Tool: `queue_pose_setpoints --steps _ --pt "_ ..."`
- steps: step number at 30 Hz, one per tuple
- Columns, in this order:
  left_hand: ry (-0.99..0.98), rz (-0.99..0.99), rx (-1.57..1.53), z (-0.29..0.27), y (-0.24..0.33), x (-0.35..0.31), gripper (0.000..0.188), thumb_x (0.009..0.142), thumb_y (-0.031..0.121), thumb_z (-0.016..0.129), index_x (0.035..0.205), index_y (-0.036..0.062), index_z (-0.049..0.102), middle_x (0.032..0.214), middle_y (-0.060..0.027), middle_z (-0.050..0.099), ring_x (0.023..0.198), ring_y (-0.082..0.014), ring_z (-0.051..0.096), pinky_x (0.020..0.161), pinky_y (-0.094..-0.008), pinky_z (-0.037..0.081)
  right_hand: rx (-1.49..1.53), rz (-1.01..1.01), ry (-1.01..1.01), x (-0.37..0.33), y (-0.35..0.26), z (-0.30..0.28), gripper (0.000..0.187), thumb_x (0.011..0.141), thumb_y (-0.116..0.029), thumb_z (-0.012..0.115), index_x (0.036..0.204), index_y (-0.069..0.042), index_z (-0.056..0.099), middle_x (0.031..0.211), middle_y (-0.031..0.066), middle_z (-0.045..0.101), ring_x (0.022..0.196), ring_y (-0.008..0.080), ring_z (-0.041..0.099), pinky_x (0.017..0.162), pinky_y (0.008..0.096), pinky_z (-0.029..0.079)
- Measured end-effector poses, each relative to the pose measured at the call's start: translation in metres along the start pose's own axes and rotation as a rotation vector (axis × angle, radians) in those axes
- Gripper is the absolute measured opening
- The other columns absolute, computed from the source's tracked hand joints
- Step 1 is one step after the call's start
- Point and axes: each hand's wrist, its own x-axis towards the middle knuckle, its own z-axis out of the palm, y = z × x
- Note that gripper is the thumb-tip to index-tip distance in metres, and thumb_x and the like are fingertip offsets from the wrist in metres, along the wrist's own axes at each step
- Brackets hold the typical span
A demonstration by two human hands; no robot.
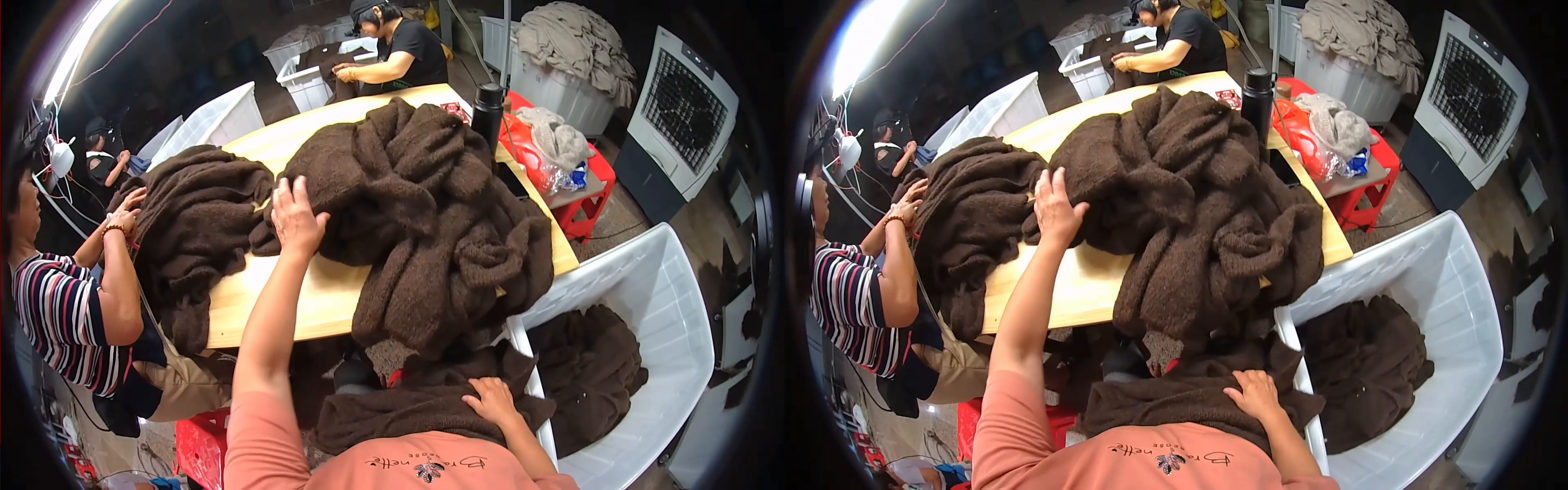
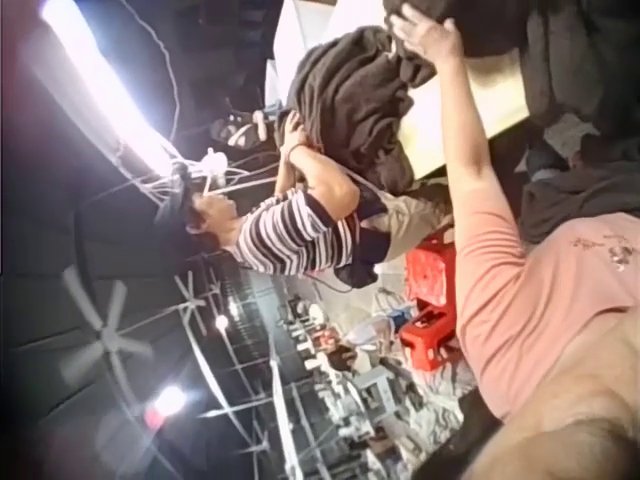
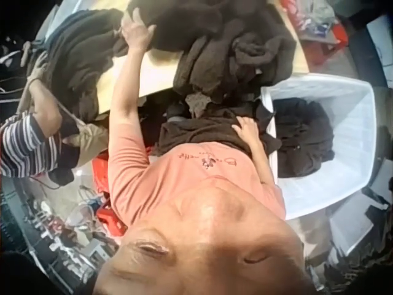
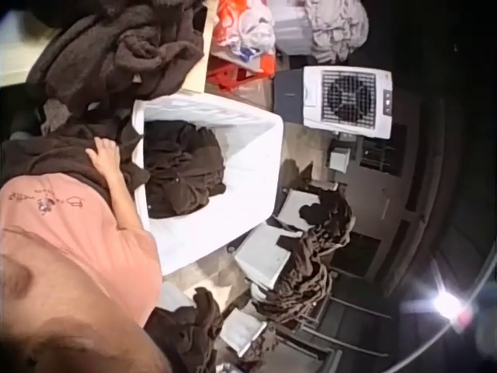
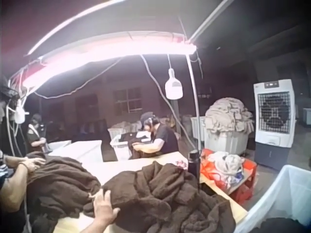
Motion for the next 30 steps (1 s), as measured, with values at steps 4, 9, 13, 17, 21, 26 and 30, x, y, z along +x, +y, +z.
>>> queue_pose_setpoints --steps 4,9,13,17,21,26,30 --pt "-0.154 -0.772 -0.641 0.062 -0.072 0.02 0.014 0.074 0.005 0.055 0.086 0.0004 0.062 0.063 -0.0118 0.061 0.06 -0.0257 0.062 0.062 -0.0336 0.051 0.055 -0.04 -0.008 0.007 -0.002 -0.002 0.042 0.075 -0.038 0.064 0.105 -0.009 0.06 0.1 0.0115 0.06 0.095 0.0304 0.053 0.083 0.0405 0.041" --pt "-0.547 -0.038 -1.338 -0.057 0.037 -0.032 0.008 0.081 -0.005 0.051 0.083 0.0003 0.057 0.063 -0.0035 0.057 0.062 -0.0091 0.057 0.055 -0.0214 0.044 0.014 0.035 -0.019 0.012 0.002 -0.004 0.037 0.075 -0.036 0.063 0.101 -0.01 0.063 0.094 0.0111 0.061 0.092 0.0302 0.054 0.08 0.04 0.044" --pt "-0.096 -0.244 -0.695 -0.033 -0.004 -0.036 0.031 0.074 0.009 0.067 0.101 -0.0013 0.056 0.096 -0.0103 0.061 0.09 -0.019 0.057 0.08 -0.0296 0.045 0.013 0.033 -0.032 0.022 -0.01 -0.006 0.035 0.076 -0.035 0.063 0.099 -0.009 0.064 0.093 0.0115 0.061 0.091 0.0303 0.053 0.08 0.0395 0.043" --pt "-0.056 -0.618 -0.55 0.037 -0.064 -0.064 0.059 0.066 0.018 0.075 0.114 -0.0025 0.048 0.118 -0.0171 0.052 0.108 -0.0265 0.049 0.089 -0.0366 0.042 -0.018 0.011 0.013 0.018 -0.013 0.003 0.035 0.076 -0.035 0.063 0.098 -0.009 0.064 0.092 0.0112 0.061 0.092 0.0297 0.053 0.08 0.0396 0.043" --pt "-0.364 -0.498 -1.198 0.042 -0.026 -0.093 0.02 0.065 -0.002 0.063 0.085 -0.0028 0.065 0.076 -0.0043 0.065 0.067 -0.0113 0.059 0.063 -0.0259 0.049 -0.021 0.028 0.04 0.01 -0.006 0.006 0.035 0.075 -0.035 0.063 0.098 -0.009 0.064 0.091 0.0107 0.061 0.091 0.0291 0.053 0.08 0.0394 0.043" --pt "-1.19 0.467 -1.604 -0.106 0.098 -0.169 0.028 0.068 0.01 0.072 0.092 0.0011 0.06 0.075 -0.0105 0.059 0.066 -0.0198 0.058 0.061 -0.0306 0.047 0.081 0.101 0.06 0.008 -0.006 0.005 0.033 0.075 -0.033 0.064 0.098 -0.01 0.064 0.09 0.0111 0.061 0.09 0.0294 0.053 0.08 0.0395 0.043" --pt "-1.373 0.584 -1.611 -0.117 0.117 -0.221 0.027 0.071 0.014 0.071 0.09 0.0003 0.056 0.073 -0.0148 0.058 0.063 -0.0267 0.058 0.057 -0.0338 0.043 0.04 -0.062 0.13 0.023 -0.024 0.007 0.028 0.077 -0.025 0.062 0.097 -0.006 0.064 0.092 0.0124 0.061 0.089 0.0302 0.055 0.078 0.0389 0.045"
